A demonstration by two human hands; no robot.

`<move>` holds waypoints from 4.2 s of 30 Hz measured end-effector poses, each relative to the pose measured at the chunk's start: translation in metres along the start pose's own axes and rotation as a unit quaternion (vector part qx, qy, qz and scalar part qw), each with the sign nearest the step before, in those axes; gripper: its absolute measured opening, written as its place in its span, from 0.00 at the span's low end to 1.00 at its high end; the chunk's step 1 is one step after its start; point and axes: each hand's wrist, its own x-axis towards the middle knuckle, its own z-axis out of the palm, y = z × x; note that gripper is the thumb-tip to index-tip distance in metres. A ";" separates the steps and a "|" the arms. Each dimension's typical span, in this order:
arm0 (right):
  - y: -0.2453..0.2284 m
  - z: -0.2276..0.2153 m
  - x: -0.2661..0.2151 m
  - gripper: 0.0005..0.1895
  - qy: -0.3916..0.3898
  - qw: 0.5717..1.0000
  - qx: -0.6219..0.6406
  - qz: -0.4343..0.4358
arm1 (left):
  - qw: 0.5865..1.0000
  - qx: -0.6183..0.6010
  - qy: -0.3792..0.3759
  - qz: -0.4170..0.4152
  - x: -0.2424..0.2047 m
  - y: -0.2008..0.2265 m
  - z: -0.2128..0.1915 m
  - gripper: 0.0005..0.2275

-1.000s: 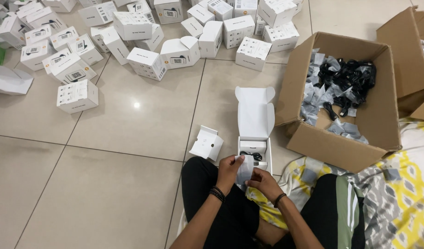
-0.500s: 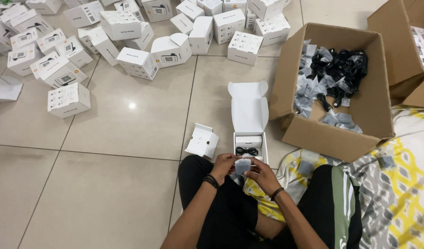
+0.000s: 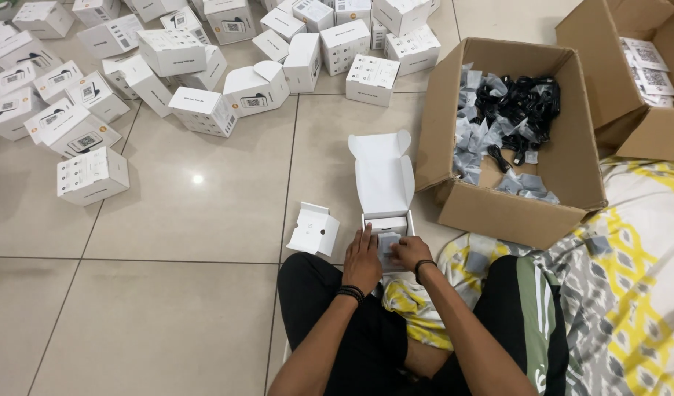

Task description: The person unpacks or organizes small boxed products and accessories into shipping boxes.

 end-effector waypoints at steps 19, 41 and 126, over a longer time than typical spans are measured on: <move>-0.032 0.017 0.015 0.10 0.064 0.991 0.093 0.078 | 0.999 -0.033 -0.023 -0.014 -0.004 0.000 -0.005 0.31; -0.023 0.042 -0.019 0.23 0.204 0.964 -0.090 -0.146 | 0.993 -0.105 0.009 -0.047 -0.014 -0.001 -0.015 0.30; 0.016 -0.014 -0.059 0.49 0.090 0.926 -0.310 -0.194 | 0.984 0.148 0.017 0.097 0.037 0.007 -0.024 0.10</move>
